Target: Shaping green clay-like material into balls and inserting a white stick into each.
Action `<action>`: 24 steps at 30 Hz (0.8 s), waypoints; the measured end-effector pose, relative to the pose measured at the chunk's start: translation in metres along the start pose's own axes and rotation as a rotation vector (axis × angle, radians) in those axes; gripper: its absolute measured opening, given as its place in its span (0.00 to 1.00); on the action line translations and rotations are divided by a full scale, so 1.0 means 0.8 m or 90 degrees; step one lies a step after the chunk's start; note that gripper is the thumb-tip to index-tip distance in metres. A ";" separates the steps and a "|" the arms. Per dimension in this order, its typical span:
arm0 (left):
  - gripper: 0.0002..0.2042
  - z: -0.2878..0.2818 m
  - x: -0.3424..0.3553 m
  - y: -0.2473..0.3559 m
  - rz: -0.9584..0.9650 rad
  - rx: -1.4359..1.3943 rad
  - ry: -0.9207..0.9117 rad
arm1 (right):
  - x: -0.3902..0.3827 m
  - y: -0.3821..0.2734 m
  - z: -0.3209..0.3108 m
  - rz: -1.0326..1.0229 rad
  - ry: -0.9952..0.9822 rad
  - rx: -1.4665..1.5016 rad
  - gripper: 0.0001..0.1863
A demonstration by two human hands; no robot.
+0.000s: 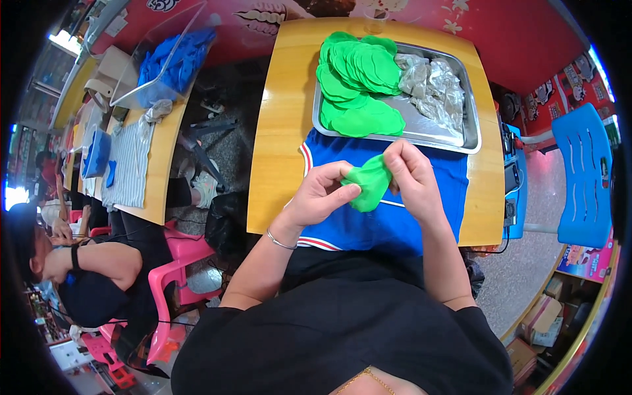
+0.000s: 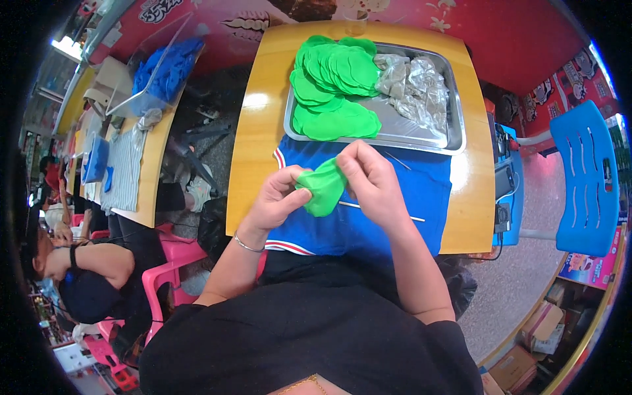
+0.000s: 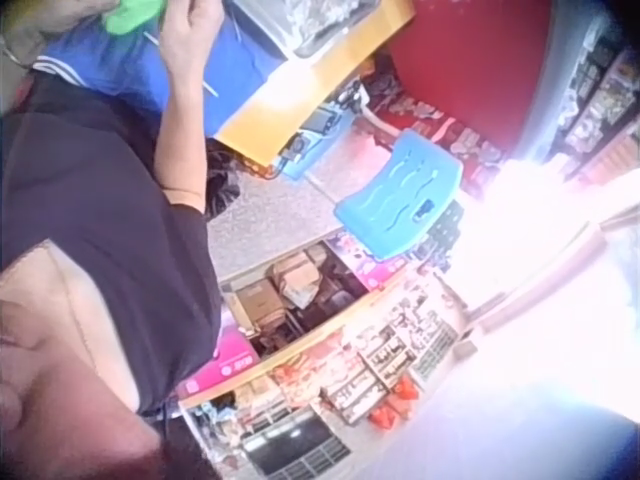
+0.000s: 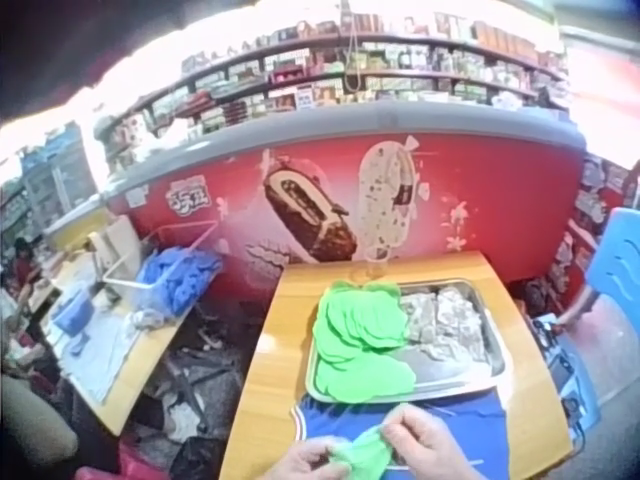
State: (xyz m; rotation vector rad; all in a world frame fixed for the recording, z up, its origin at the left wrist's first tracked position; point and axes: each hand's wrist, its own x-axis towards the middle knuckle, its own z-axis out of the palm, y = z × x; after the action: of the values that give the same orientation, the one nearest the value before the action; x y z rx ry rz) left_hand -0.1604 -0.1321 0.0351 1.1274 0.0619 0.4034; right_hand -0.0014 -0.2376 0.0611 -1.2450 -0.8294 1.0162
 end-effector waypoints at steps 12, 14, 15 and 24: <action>0.08 0.010 0.010 0.011 0.363 0.796 0.203 | -0.010 0.019 0.010 -0.088 0.110 -0.030 0.05; 0.11 0.012 0.007 0.006 0.358 0.714 0.319 | -0.011 0.019 0.018 -0.132 0.148 -0.062 0.05; 0.11 0.018 0.006 0.002 0.359 0.716 0.319 | -0.010 0.021 0.020 -0.174 0.184 -0.092 0.05; 0.07 0.040 0.007 -0.036 0.035 -0.060 0.311 | -0.024 0.036 0.019 -0.158 0.197 -0.070 0.08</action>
State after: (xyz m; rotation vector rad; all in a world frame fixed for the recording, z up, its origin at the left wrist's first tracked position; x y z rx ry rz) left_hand -0.1394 -0.1684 0.0241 0.9184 0.4367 0.7183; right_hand -0.0270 -0.2495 0.0355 -1.3147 -0.7808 0.5683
